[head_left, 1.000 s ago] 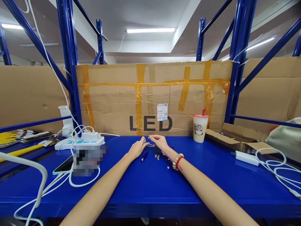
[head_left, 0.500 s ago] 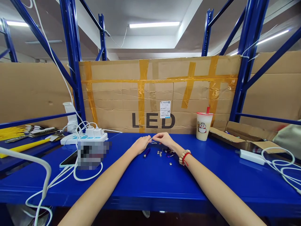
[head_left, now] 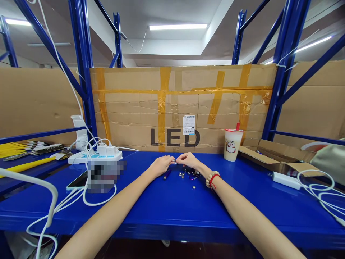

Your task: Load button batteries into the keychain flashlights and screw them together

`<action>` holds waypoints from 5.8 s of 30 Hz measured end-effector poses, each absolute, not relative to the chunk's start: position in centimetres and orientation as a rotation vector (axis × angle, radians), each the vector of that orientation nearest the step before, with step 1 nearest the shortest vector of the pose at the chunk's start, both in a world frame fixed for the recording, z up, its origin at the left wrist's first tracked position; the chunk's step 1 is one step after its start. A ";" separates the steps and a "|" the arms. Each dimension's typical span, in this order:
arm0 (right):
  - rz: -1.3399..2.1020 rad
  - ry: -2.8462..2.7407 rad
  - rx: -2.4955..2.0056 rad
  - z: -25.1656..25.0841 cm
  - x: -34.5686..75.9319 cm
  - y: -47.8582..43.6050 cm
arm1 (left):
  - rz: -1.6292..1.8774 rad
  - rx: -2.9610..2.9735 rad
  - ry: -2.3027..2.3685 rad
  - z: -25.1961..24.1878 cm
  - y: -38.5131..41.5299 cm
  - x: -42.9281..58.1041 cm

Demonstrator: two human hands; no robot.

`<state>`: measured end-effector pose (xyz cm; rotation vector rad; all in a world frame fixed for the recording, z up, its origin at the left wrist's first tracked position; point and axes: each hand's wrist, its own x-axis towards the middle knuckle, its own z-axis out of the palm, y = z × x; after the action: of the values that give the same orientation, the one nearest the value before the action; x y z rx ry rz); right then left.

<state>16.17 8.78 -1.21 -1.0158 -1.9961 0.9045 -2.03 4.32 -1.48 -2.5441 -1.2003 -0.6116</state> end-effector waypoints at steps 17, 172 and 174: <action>1.062 -1.840 -0.956 -0.8 16.0 8.7 | -0.889 -2.396 -1.074 -1.8 4.7 -1.6; 0.751 -1.910 -0.915 -1.5 15.0 8.3 | -0.807 -2.525 -1.614 -1.5 4.7 -1.8; 0.744 -1.917 -0.906 -1.6 15.1 8.5 | -0.777 -2.513 -1.633 -1.4 4.6 -1.7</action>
<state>15.11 8.47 -1.60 -0.9063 -1.9165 0.7442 -1.73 4.58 -1.43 -2.5129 -1.6326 -0.7772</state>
